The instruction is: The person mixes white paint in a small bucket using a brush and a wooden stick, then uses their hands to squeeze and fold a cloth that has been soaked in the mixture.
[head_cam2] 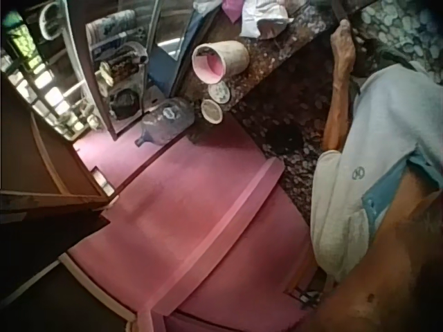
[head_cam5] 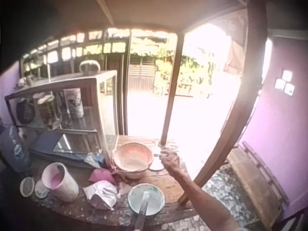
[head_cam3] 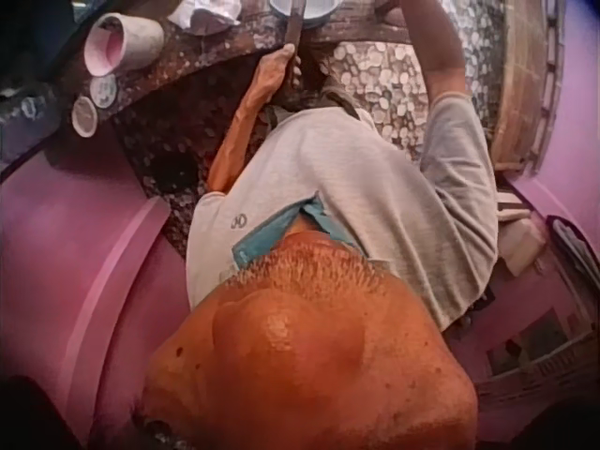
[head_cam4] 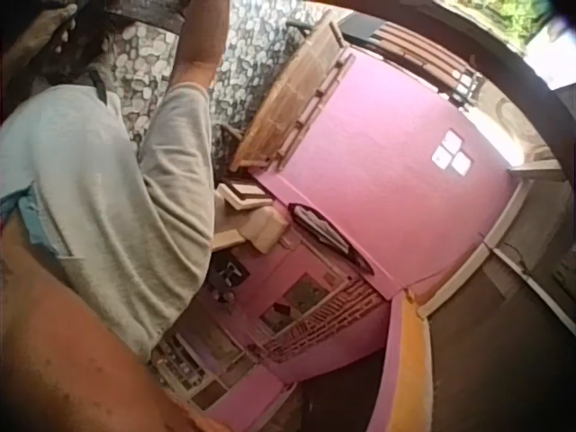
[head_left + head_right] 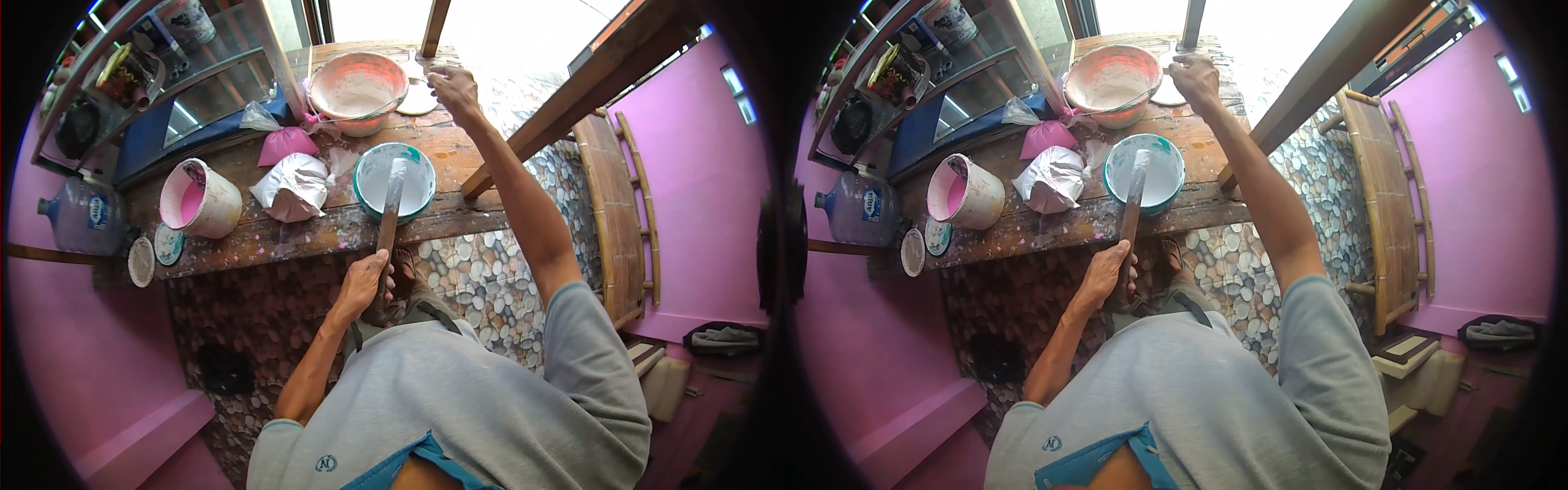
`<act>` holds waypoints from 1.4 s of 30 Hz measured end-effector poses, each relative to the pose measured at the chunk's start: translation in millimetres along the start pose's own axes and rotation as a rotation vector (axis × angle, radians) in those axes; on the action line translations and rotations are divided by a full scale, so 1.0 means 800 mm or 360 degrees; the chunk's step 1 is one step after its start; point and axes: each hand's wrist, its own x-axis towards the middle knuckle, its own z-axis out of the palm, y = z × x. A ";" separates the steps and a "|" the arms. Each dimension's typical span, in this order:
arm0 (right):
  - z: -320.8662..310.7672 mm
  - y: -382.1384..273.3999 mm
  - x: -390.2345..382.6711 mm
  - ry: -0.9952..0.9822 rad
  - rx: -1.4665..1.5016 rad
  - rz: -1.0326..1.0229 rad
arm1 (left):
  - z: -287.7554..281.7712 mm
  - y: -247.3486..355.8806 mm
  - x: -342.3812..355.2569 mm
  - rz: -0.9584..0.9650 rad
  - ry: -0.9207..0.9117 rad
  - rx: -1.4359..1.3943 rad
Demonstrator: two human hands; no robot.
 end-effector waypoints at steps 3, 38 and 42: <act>0.031 0.036 0.098 -0.0177 -0.0337 0.0363 | -0.008 0.017 0.000 -0.0033 0.0105 0.0088; 0.189 0.380 0.472 -0.0704 0.0714 0.0255 | -0.020 0.077 0.005 -0.0703 0.0283 0.0268; 0.135 0.322 0.403 0.0089 0.0558 -0.0138 | -0.022 0.089 0.002 -0.0645 0.0241 0.0545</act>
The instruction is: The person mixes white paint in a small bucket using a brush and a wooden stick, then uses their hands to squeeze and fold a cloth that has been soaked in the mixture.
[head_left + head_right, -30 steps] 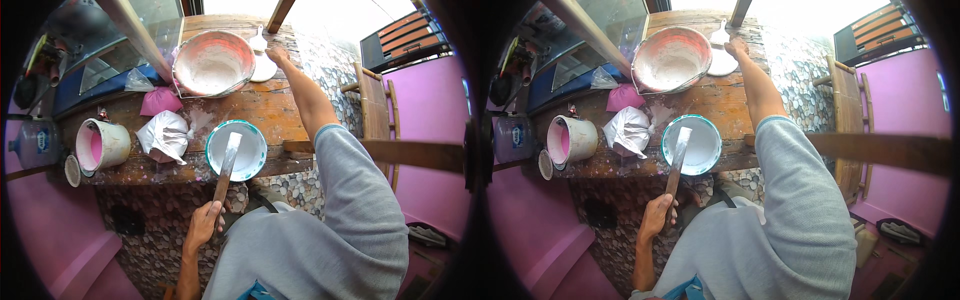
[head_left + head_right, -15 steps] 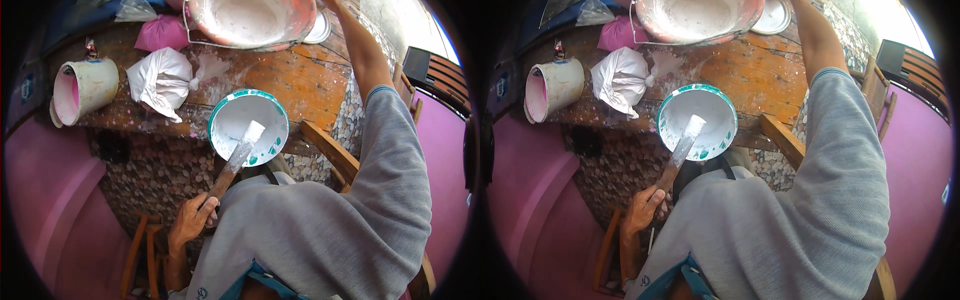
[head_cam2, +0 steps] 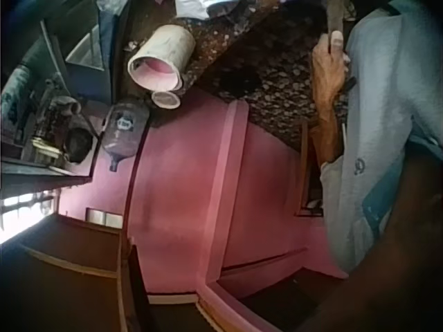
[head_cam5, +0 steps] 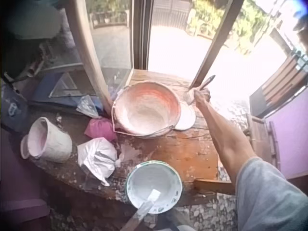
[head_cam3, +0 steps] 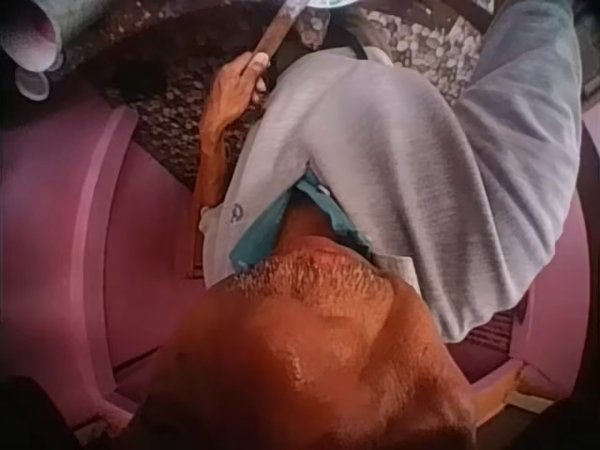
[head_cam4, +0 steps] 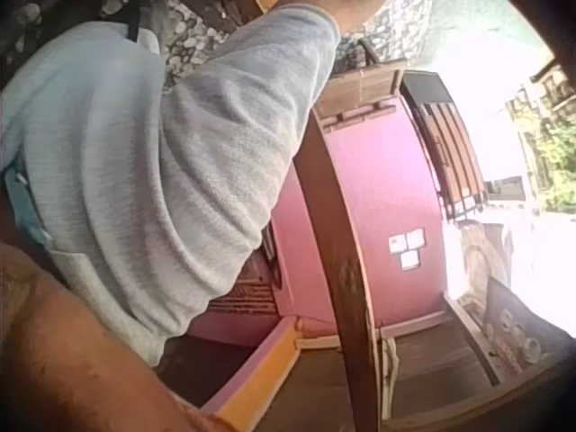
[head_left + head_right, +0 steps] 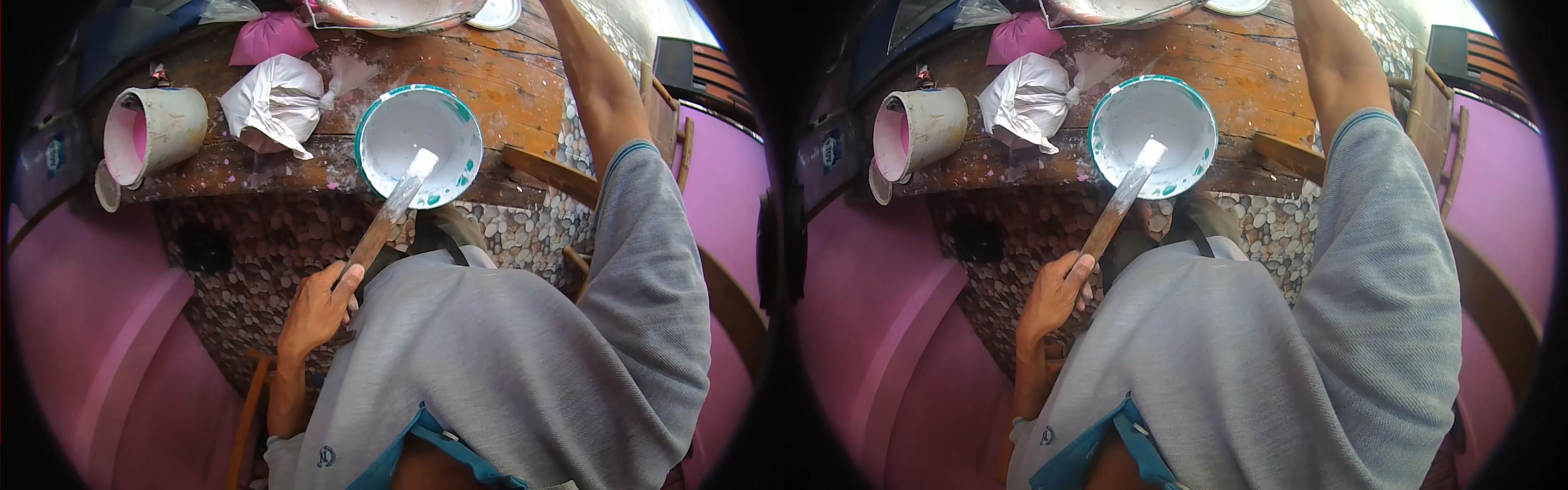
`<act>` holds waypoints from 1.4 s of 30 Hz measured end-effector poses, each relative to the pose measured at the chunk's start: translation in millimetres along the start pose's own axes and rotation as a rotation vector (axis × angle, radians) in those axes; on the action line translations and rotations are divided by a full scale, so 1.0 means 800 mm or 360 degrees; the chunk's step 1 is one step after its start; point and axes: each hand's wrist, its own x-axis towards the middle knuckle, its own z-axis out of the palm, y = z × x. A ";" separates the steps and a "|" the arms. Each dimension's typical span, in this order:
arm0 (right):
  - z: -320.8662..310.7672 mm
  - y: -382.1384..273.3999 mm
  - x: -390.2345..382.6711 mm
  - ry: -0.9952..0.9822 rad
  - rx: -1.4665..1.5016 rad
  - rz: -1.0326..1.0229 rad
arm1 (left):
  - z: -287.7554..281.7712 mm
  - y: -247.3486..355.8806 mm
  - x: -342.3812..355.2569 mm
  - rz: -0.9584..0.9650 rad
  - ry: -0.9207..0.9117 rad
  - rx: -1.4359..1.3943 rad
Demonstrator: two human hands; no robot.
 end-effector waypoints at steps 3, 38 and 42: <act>0.032 -0.168 -0.107 0.0744 -0.0811 0.0135 | 0.001 -0.004 -0.013 0.0109 0.0086 0.0135; -0.056 -0.288 -0.521 -0.0394 0.0103 0.0226 | -0.048 -0.028 0.000 0.0431 0.0119 0.0442; -0.071 -0.286 -0.542 -0.0247 0.0246 0.0269 | -0.048 -0.018 -0.002 0.0422 0.0012 0.0504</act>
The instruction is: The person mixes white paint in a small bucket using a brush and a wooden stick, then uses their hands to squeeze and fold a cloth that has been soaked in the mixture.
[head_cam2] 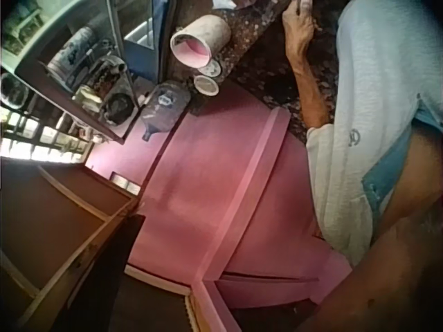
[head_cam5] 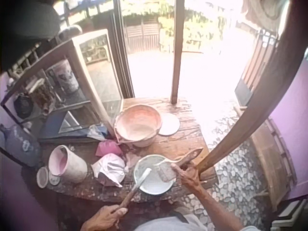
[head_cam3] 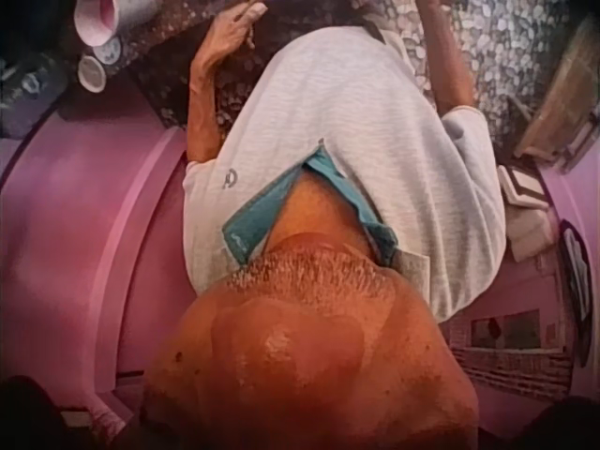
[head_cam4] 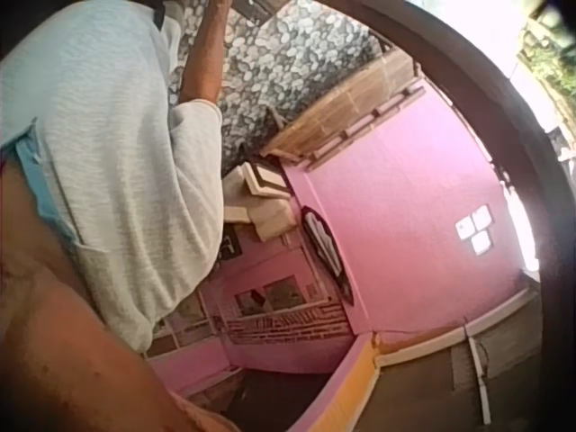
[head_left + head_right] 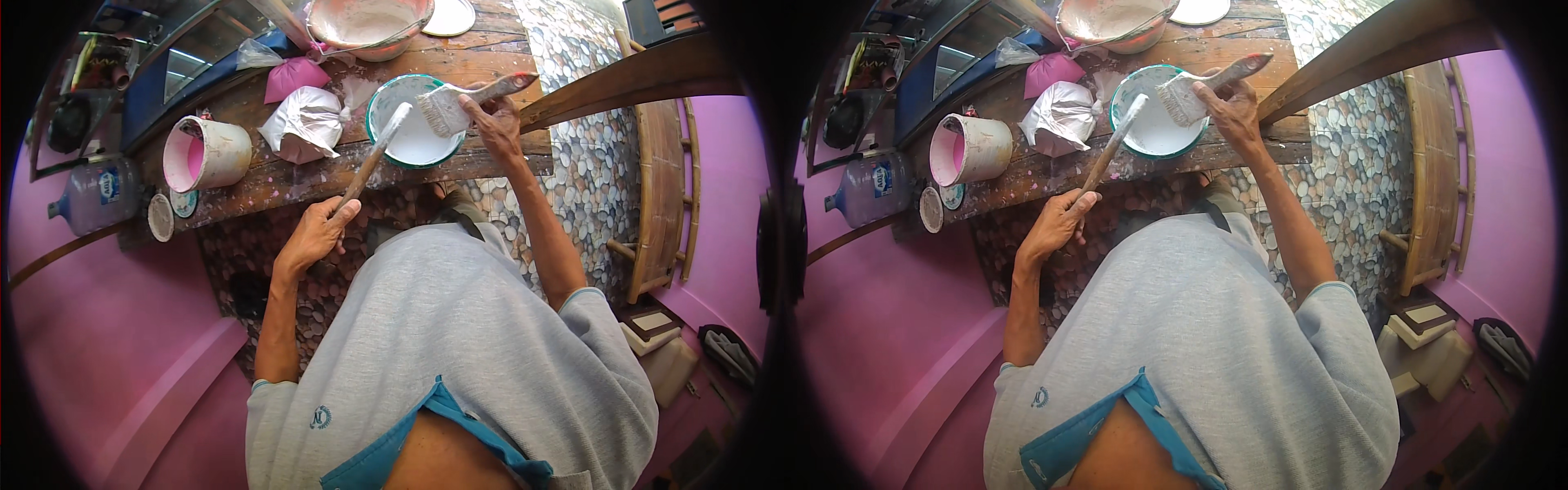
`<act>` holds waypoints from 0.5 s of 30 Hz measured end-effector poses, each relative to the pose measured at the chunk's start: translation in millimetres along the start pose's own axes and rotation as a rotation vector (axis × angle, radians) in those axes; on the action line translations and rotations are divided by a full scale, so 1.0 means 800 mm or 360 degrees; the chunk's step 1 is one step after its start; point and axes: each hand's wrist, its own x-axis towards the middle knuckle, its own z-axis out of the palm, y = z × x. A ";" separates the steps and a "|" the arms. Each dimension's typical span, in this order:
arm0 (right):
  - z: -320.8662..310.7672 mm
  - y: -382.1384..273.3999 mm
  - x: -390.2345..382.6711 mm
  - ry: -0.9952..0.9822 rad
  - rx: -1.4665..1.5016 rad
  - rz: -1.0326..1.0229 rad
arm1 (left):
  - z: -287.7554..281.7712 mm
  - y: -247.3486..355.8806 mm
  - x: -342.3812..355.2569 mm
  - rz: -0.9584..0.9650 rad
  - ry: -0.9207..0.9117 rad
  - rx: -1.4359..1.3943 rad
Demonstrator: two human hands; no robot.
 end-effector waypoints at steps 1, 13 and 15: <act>-0.003 -0.001 -0.004 0.0016 0.0119 0.0042 | -0.001 -0.003 0.002 0.0077 0.0001 -0.0057; -0.006 -0.025 -0.049 0.0028 0.0296 0.0055 | -0.020 -0.004 0.017 -0.0043 -0.0602 -0.0450; -0.003 -0.028 -0.055 0.0006 0.0322 0.0042 | -0.021 -0.005 0.020 -0.0054 -0.0615 -0.0444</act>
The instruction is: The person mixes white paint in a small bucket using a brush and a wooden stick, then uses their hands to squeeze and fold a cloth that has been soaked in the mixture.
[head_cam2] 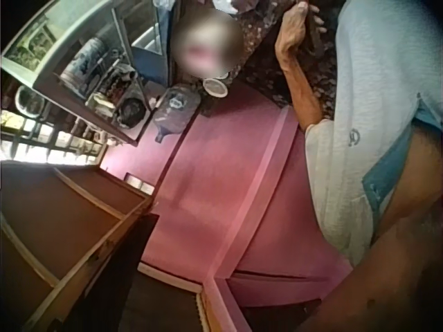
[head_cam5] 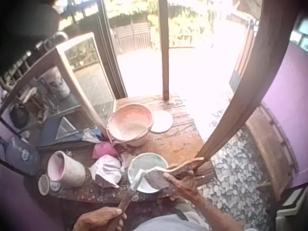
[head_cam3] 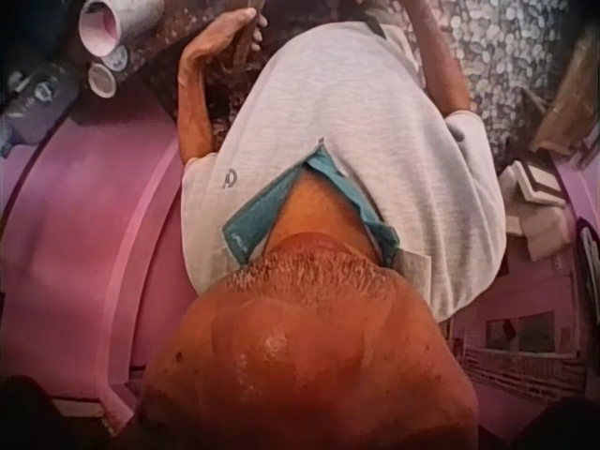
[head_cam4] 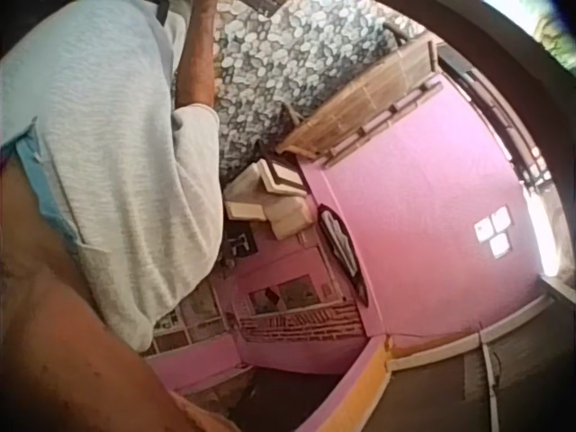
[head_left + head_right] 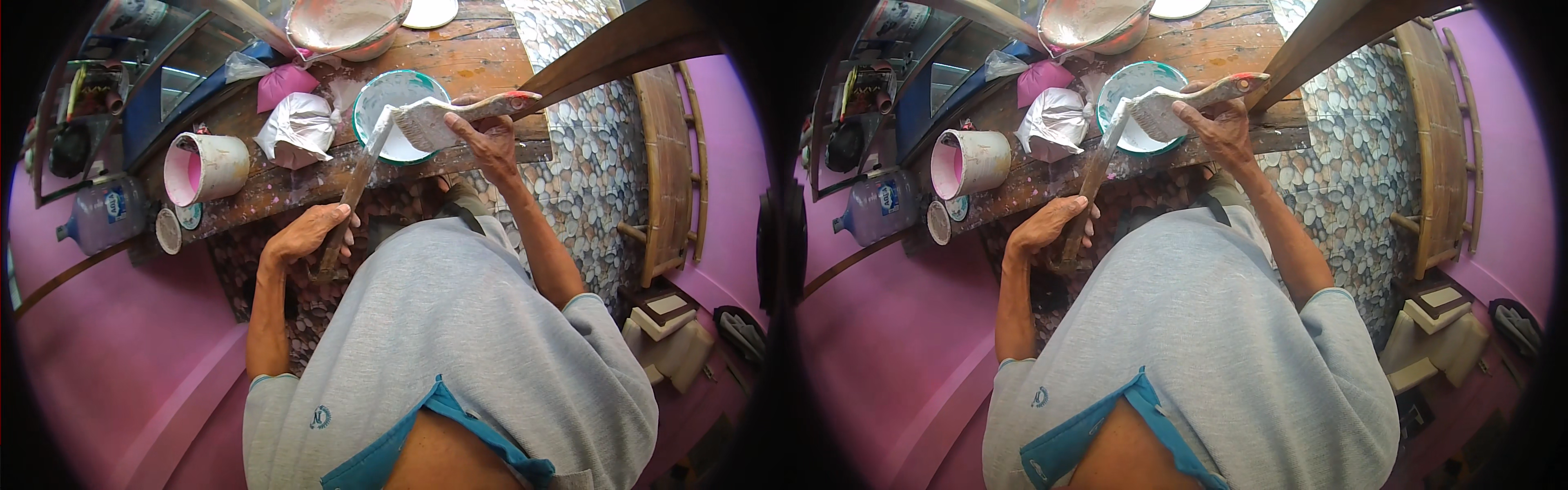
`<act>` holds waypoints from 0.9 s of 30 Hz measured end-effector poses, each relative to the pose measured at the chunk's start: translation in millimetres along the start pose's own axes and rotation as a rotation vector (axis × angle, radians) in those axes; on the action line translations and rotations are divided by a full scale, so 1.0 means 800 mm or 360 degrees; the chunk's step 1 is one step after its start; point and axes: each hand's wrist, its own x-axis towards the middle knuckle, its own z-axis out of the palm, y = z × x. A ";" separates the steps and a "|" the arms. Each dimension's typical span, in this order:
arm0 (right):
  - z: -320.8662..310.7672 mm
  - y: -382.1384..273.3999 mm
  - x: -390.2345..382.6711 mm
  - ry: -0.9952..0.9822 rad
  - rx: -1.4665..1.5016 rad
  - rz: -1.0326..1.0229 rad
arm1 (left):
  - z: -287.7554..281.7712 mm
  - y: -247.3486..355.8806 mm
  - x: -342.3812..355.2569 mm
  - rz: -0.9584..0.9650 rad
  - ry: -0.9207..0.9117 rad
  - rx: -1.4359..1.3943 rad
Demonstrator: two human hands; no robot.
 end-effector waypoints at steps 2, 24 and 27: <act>0.005 -0.006 -0.004 -0.0065 -0.0008 -0.0074 | 0.000 0.000 0.002 -0.0013 -0.0009 0.0003; 0.033 0.004 0.021 -0.0340 -0.0226 -0.0200 | 0.030 0.002 0.007 -0.0153 0.0381 0.0528; 0.033 0.019 0.030 -0.0476 -0.0347 -0.0195 | 0.031 0.002 0.004 -0.0168 0.0440 0.0682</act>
